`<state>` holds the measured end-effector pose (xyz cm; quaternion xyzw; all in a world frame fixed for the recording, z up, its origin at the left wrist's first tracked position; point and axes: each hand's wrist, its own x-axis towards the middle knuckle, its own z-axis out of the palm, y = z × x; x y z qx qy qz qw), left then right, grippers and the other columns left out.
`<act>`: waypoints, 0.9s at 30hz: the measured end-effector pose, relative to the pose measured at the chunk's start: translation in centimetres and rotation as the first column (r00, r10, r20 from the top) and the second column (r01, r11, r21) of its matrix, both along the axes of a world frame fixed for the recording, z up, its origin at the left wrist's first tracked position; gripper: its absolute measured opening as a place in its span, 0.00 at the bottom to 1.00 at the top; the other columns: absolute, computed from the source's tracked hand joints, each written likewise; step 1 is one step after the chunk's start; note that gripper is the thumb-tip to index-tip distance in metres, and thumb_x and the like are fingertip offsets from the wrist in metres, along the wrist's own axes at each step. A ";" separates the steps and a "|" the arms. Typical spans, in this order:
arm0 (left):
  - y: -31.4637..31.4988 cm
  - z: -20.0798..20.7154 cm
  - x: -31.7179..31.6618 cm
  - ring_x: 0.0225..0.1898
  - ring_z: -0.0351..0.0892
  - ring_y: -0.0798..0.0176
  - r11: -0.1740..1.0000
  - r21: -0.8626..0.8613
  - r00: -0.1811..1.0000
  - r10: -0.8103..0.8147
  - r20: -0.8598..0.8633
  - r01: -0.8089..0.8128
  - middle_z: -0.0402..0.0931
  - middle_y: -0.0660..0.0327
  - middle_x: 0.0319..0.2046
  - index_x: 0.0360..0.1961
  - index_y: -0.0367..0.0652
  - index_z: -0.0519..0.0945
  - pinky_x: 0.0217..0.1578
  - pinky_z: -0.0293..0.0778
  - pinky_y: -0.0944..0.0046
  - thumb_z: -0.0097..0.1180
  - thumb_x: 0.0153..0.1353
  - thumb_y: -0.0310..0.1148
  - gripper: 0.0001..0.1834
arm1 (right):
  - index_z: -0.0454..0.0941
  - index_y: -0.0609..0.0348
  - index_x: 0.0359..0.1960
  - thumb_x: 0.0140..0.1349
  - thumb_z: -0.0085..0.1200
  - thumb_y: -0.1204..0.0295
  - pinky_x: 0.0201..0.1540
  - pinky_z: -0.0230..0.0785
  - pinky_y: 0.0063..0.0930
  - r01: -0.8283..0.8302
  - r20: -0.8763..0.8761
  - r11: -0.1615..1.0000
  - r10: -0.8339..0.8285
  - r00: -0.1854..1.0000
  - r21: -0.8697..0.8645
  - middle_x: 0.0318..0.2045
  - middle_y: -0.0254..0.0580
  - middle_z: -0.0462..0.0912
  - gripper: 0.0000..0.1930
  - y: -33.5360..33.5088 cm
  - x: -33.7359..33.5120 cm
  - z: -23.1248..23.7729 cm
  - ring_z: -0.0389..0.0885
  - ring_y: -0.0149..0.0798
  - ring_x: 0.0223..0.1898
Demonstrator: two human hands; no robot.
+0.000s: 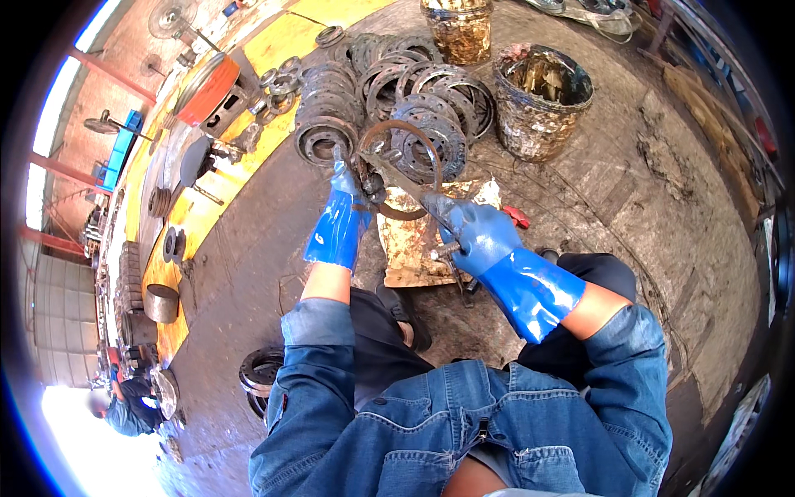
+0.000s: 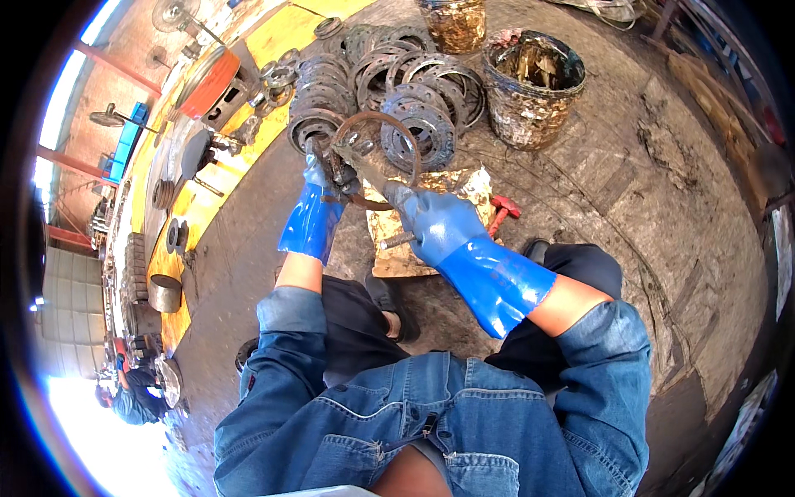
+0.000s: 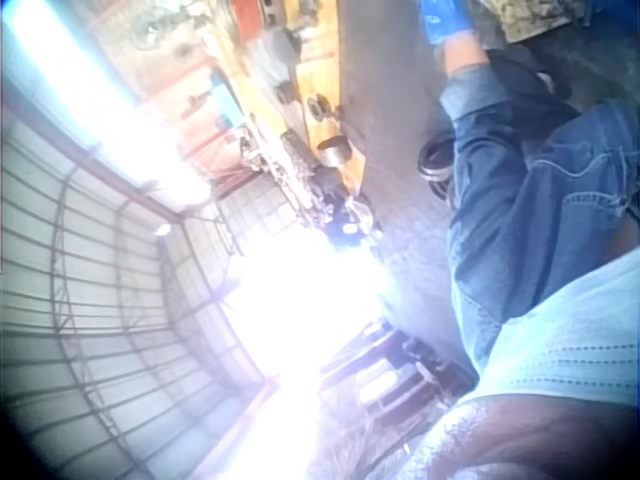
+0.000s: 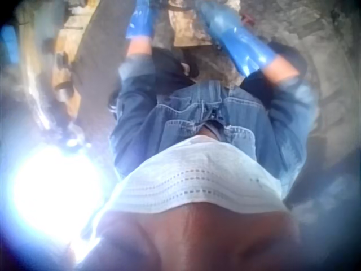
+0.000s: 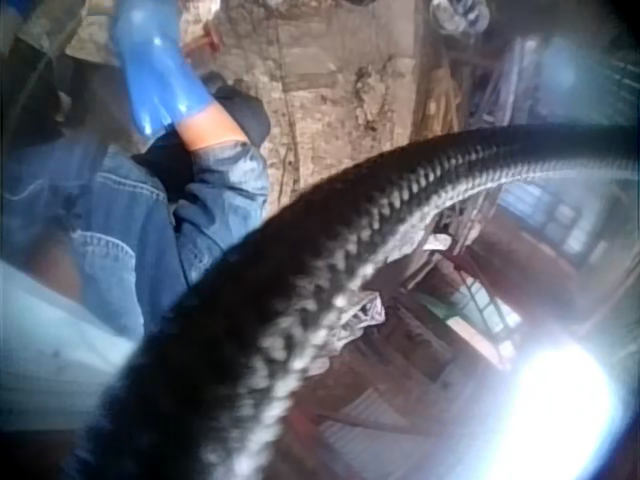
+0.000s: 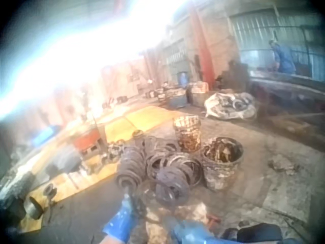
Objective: The person cleans greasy metal rings using a scraper and a hammer. They scrape off old lubricant, tap the rings to loosen debris, and handle multiple rings individually while working on a small board on the floor.
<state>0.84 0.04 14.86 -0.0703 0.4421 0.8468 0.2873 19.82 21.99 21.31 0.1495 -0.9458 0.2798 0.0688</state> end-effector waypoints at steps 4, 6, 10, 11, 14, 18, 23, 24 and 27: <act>0.8 0.0 0.1 0.11 0.65 0.62 0.990 -0.113 0.996 0.085 -0.009 -0.086 0.78 0.57 0.22 0.56 0.46 0.74 0.11 0.56 0.64 0.36 0.50 0.79 0.50 | 0.67 0.50 0.56 0.52 0.55 0.73 0.36 0.74 0.45 0.064 0.021 0.997 -0.065 0.998 0.031 0.36 0.51 0.80 0.26 0.5 -0.7 0.2 0.80 0.54 0.37; 0.4 -0.3 0.0 0.12 0.66 0.61 0.988 -0.123 0.996 0.093 -0.015 -0.094 0.78 0.56 0.24 0.57 0.45 0.73 0.11 0.57 0.64 0.36 0.50 0.79 0.50 | 0.69 0.53 0.53 0.52 0.56 0.72 0.36 0.75 0.45 0.096 0.038 0.995 -0.097 0.995 0.026 0.37 0.50 0.80 0.24 0.7 -1.3 0.6 0.80 0.54 0.37; 1.2 0.1 0.6 0.14 0.68 0.59 0.988 -0.120 0.995 0.095 -0.030 -0.098 0.78 0.53 0.28 0.58 0.44 0.72 0.12 0.59 0.63 0.36 0.50 0.79 0.52 | 0.72 0.56 0.49 0.53 0.58 0.68 0.40 0.75 0.41 0.192 -0.035 0.969 -0.200 0.979 -0.153 0.39 0.50 0.80 0.21 2.6 -2.4 -0.6 0.80 0.55 0.39; 1.3 0.2 0.6 0.15 0.68 0.59 0.988 -0.117 0.994 0.099 -0.035 -0.102 0.78 0.52 0.29 0.58 0.44 0.71 0.12 0.60 0.62 0.36 0.50 0.79 0.52 | 0.73 0.56 0.49 0.54 0.58 0.67 0.41 0.75 0.40 0.212 0.023 0.953 -0.212 0.977 -0.217 0.40 0.50 0.80 0.20 2.9 -2.3 -0.4 0.81 0.55 0.39; 1.2 0.9 0.8 0.16 0.70 0.57 0.987 -0.109 0.991 0.115 -0.062 -0.121 0.78 0.51 0.32 0.59 0.43 0.70 0.12 0.61 0.62 0.35 0.50 0.79 0.53 | 0.77 0.58 0.48 0.60 0.56 0.66 0.41 0.73 0.29 0.197 0.247 0.789 -0.060 0.967 -0.581 0.36 0.42 0.82 0.16 3.1 -1.1 1.0 0.81 0.39 0.35; 1.0 1.6 1.2 0.18 0.72 0.55 0.983 -0.109 0.986 0.138 -0.096 -0.148 0.78 0.48 0.37 0.60 0.41 0.69 0.13 0.63 0.61 0.35 0.50 0.79 0.54 | 0.79 0.61 0.44 0.61 0.58 0.67 0.38 0.70 0.21 0.250 0.420 0.594 0.166 0.892 -0.765 0.30 0.33 0.82 0.13 3.3 -0.1 1.7 0.76 0.23 0.33; 1.6 2.6 1.8 0.20 0.74 0.52 0.980 -0.110 0.979 0.153 -0.133 -0.168 0.78 0.45 0.42 0.61 0.39 0.67 0.13 0.65 0.60 0.34 0.50 0.80 0.55 | 0.80 0.60 0.43 0.61 0.58 0.67 0.36 0.70 0.22 0.252 0.410 0.566 0.170 0.896 -0.785 0.28 0.33 0.81 0.12 2.8 0.1 1.3 0.75 0.23 0.31; 1.9 2.8 2.0 0.21 0.75 0.52 0.979 -0.107 0.977 0.157 -0.143 -0.173 0.78 0.44 0.43 0.61 0.39 0.67 0.14 0.66 0.59 0.34 0.50 0.80 0.56 | 0.80 0.60 0.42 0.61 0.58 0.68 0.36 0.70 0.22 0.244 0.404 0.592 0.153 0.902 -0.768 0.28 0.32 0.81 0.12 2.9 -0.1 1.0 0.75 0.23 0.31; 1.8 2.2 1.5 0.23 0.76 0.50 0.983 -0.089 0.976 0.146 -0.159 -0.162 0.77 0.43 0.47 0.63 0.37 0.65 0.15 0.68 0.58 0.31 0.50 0.80 0.58 | 0.80 0.60 0.42 0.60 0.58 0.68 0.35 0.70 0.22 0.244 0.400 0.638 0.110 0.910 -0.730 0.28 0.32 0.80 0.11 3.0 -0.6 0.7 0.74 0.23 0.31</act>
